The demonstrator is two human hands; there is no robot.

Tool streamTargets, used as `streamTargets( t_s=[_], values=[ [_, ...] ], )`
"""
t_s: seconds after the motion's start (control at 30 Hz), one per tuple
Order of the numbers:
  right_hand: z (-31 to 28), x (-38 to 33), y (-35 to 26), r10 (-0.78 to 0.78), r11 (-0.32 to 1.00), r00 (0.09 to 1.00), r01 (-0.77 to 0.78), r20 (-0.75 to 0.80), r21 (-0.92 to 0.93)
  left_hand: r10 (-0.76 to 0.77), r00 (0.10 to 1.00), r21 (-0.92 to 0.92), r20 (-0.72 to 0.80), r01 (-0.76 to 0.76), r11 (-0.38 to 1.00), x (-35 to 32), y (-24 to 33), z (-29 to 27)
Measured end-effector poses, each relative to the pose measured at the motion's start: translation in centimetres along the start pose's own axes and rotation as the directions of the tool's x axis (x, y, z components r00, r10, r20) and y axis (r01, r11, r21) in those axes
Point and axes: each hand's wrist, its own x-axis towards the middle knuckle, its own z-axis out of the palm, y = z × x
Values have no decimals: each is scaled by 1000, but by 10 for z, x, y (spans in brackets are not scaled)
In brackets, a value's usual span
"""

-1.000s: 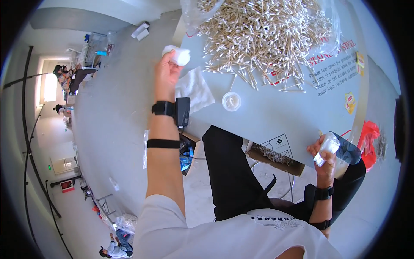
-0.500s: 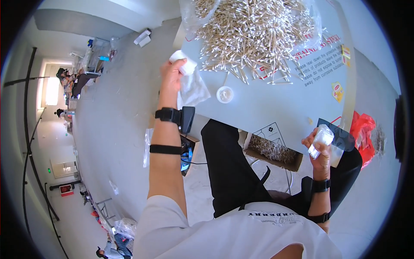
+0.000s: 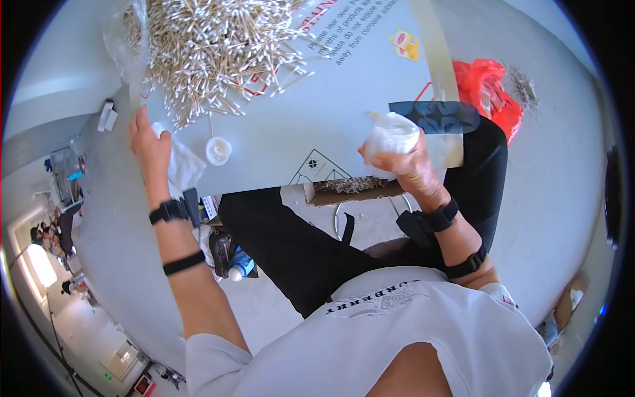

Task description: The person is sorting and packing a large quantity of cotton swabs into smaller containers and bags.

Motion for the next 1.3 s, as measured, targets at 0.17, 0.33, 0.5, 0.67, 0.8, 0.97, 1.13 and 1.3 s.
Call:
streamTargets(
  t_s=[0.17,0.33,0.5,0.67,0.8,0.97,1.13,1.3],
  values=[
    [9,-9,-7,-47,996,999,49,-26,71,140,962,-947,234,193,257,-49,169,-70],
    [21,-18,-7,-60,957,998,62,-14,282,349,906,-922,239,99,374,-99,275,-104],
    [26,-27,-3,-38,906,998,56,-52,420,283,938,-891,199,54,451,-113,321,-108],
    [21,-32,-1,-40,855,996,-10,85,518,126,945,-863,302,215,457,-116,330,-112],
    [22,-42,16,26,815,981,-132,192,564,93,925,-841,368,289,458,-124,320,-106],
    [29,-50,26,173,801,965,-255,199,541,67,886,-806,460,384,451,-143,307,-90],
    [28,-41,26,136,846,969,-222,206,485,79,901,-849,427,370,377,-140,303,-81],
    [28,-33,12,19,918,963,-123,269,377,209,917,-901,338,251,354,-132,293,-80]
  ],
)
